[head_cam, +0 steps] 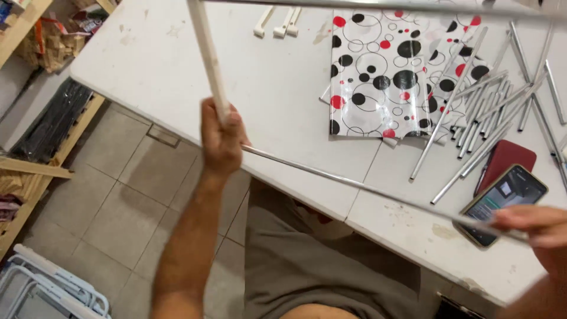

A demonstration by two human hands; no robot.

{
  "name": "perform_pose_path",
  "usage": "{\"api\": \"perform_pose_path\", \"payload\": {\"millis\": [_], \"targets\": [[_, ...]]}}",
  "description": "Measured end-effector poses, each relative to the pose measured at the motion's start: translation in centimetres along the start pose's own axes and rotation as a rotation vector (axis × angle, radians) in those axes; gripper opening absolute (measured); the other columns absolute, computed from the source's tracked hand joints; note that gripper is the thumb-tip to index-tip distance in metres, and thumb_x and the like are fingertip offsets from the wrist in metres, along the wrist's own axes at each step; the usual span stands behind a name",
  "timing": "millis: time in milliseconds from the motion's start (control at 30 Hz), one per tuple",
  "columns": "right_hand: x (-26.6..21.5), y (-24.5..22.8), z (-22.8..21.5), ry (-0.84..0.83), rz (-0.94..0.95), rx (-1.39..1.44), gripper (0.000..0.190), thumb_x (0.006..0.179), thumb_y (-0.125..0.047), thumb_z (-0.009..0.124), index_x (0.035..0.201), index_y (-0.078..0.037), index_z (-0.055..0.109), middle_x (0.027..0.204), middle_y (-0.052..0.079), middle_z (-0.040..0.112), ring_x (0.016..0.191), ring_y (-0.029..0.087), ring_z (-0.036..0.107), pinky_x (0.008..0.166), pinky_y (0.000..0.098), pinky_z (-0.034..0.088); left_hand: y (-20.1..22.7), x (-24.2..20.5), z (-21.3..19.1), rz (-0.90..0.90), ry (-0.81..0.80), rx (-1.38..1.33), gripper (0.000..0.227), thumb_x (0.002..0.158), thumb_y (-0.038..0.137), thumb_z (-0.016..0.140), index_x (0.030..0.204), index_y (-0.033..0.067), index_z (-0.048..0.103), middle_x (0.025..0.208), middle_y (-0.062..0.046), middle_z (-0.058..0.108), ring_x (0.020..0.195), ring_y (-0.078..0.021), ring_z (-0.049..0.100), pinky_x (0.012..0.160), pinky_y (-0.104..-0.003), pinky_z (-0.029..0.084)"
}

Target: Assembling a multi-tier fabric and metal rod storage rack by connecting components.

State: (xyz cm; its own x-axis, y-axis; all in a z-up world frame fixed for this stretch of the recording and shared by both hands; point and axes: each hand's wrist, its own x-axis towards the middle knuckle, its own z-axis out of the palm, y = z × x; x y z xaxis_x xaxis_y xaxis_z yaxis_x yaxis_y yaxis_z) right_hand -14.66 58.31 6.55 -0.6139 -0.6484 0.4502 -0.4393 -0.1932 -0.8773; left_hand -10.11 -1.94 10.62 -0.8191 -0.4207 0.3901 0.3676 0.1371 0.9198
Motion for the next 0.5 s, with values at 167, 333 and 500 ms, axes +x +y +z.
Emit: {"api": "perform_pose_path", "payload": {"millis": [167,333,500], "targets": [[11.8,-7.2,8.0,-0.317,0.889,-0.227,0.072,0.080,-0.048,0.055,0.147,-0.023,0.062,0.149,-0.009,0.075,0.134,0.010,0.074,0.113,0.0355,0.054,3.0,2.1,-0.9,0.220,-0.130,0.198,0.044,0.105,0.049,0.052,0.109,0.0072,0.038,0.084,-0.004,0.053,0.053,-0.0119,0.053,0.046,-0.026,0.046],[15.3,-4.9,14.4,-0.547,0.953,0.263,0.069,0.102,-0.044,0.037,0.104,0.011,0.078,0.049,0.010,0.056,0.035,0.014,0.043,0.031,0.0276,0.037,2.8,1.7,3.7,0.574,-0.251,0.343,0.035,0.108,0.040,0.046,0.117,0.0057,0.042,0.078,-0.005,0.054,0.057,-0.0208,0.046,0.053,-0.041,0.038],[12.6,-1.7,13.9,-0.388,0.934,-0.069,0.058,0.103,-0.051,0.045,0.069,-0.004,0.052,0.060,0.002,0.043,0.053,0.014,0.035,0.046,0.0325,0.030,3.8,3.6,3.7,0.652,-0.325,0.373,0.036,0.110,0.040,0.041,0.114,0.0045,0.040,0.069,0.000,0.044,0.050,-0.0179,0.037,0.046,-0.035,0.031]]}}
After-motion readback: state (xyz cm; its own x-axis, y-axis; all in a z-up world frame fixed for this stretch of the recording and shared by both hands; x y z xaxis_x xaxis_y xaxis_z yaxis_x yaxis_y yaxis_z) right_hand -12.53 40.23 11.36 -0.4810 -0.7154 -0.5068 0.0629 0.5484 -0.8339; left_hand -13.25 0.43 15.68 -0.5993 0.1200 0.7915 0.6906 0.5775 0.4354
